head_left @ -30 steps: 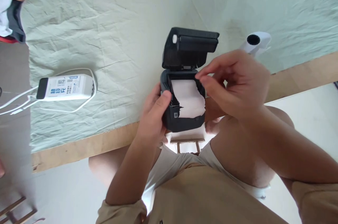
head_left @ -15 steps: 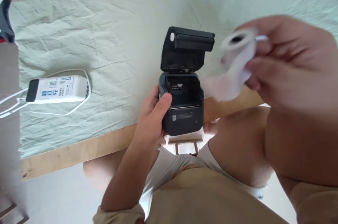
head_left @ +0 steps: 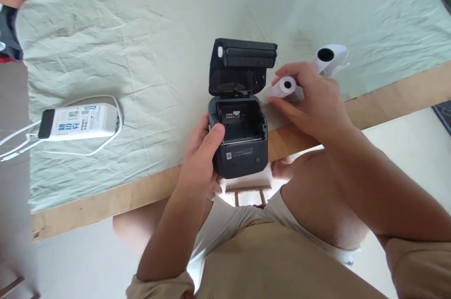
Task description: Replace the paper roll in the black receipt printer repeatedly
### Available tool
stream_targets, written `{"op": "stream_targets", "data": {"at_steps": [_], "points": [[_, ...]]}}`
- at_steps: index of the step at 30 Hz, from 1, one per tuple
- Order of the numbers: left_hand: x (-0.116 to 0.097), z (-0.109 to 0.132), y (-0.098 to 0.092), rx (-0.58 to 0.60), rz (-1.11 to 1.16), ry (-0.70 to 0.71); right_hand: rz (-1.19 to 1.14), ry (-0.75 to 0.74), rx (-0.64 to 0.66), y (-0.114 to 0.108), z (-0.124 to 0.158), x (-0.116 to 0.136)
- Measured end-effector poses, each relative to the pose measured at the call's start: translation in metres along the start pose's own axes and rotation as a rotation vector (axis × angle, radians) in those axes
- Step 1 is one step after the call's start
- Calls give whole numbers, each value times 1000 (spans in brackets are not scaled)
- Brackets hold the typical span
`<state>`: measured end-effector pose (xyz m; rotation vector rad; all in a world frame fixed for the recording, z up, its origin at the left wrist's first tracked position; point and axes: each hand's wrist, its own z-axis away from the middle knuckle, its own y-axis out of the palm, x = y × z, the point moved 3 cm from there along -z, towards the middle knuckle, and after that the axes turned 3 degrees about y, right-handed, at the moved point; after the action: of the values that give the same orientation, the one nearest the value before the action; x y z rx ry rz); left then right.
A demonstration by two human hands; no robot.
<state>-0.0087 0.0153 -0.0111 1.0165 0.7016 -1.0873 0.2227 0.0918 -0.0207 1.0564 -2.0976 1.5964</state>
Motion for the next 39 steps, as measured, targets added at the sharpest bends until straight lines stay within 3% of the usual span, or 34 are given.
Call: {"op": "stream_targets", "data": {"at_steps": [3,7,8,11,14,17,23,27,28,30,32,34,36,39], "points": [[-2,0,2,11,9,-17,26,-37,-35,-7,2,6],[-4,0,4,20,28,-59,153,-155,-309,-48,0,8],[-4,0,4,17,33,-60,183,-174,-311,-55,-3,2],[-3,0,3,7,31,-45,189,-73,-88,-57,-14,-33],[-2,-1,2,30,27,-53,190,19,-83,-50,-20,-61],[-3,-1,2,62,22,-61,176,131,-124,-46,-19,-67],[-1,-1,1,67,12,-45,41,183,-195,-54,-9,-41],[1,-1,1,28,5,-44,-92,-56,-396,-60,3,1],[1,-1,1,18,3,-47,-94,-98,-384,-57,7,14],[0,-1,3,16,-4,-56,-107,-119,-251,-45,14,40],[-1,-2,3,1,-5,-24,-110,-250,-94,-28,20,66],[-3,-1,3,-22,-4,38,-105,-269,-11,-11,20,79],[-4,-1,2,-34,2,77,-98,-269,-23,2,16,82],[-4,1,2,-18,27,61,-92,-383,-85,12,9,77]]}}
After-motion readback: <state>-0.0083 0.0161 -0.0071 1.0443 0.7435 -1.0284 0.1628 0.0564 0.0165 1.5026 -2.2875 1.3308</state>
